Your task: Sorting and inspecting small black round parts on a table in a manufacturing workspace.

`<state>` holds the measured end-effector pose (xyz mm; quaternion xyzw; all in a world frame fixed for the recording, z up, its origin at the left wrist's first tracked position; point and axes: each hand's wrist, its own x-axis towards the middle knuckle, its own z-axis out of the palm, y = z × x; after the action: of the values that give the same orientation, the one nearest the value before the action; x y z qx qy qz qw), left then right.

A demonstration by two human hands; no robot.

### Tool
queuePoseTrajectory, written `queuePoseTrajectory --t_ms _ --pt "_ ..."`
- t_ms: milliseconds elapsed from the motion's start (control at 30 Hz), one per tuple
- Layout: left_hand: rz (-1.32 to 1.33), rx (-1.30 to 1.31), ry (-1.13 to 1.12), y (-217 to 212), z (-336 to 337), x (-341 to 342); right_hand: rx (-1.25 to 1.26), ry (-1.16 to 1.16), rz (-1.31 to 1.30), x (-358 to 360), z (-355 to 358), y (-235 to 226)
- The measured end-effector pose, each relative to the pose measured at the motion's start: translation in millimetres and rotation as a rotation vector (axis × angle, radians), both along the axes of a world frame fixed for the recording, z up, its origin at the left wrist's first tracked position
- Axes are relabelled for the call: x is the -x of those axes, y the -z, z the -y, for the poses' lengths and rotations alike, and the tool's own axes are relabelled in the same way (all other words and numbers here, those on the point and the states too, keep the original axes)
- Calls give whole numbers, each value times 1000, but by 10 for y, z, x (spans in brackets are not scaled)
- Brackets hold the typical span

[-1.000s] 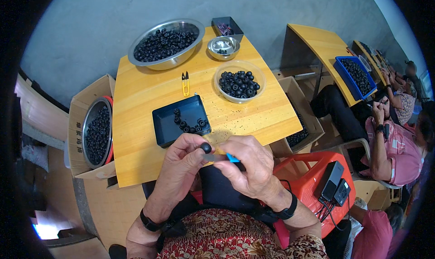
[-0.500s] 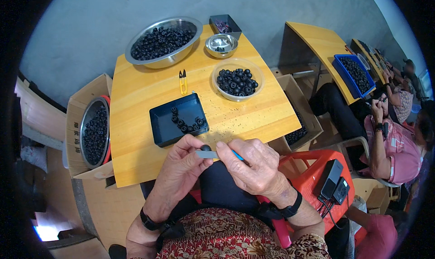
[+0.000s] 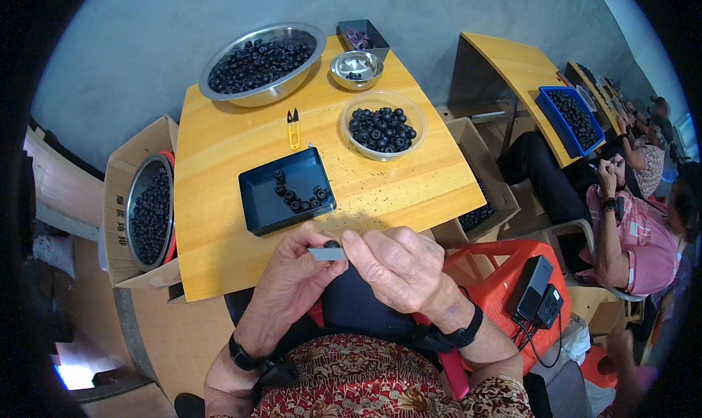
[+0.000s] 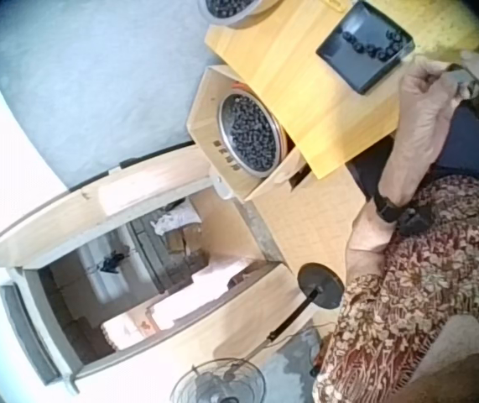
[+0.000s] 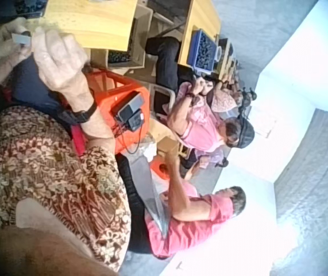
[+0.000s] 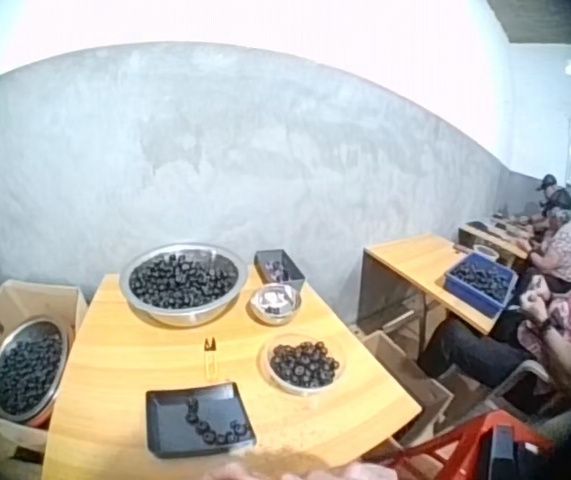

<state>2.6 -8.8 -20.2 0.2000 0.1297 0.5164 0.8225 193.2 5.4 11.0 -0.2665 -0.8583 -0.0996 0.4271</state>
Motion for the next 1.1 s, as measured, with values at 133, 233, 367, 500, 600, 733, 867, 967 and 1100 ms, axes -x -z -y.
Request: queuePoseTrajectory --t_ms 133,233,367,500,600,733,867,967,1100 --pt "-71 -217 41 -163 66 -32 155 172 63 -131 -261 205" --pt "-129 -150 -49 -225 5 -2 151 160 -104 -164 -242 220" --pt "-70 -82 -64 -105 -37 18 316 104 -310 -26 -141 1" --pt "6 -36 -32 -34 -57 -4 434 22 -397 60 42 -147" --pt "18 -9 -43 -26 -59 1 443 -32 -396 127 56 -183" --pt "39 -16 -50 -48 -55 -41 344 -66 -291 145 25 -157" --pt "-18 -5 -61 -47 -49 -43 263 -39 -187 143 46 -166" --pt "-50 1 -71 -35 -45 -52 229 -28 -162 134 52 -152" --pt "-49 21 -84 -33 -47 -73 222 -17 -149 146 13 -137"
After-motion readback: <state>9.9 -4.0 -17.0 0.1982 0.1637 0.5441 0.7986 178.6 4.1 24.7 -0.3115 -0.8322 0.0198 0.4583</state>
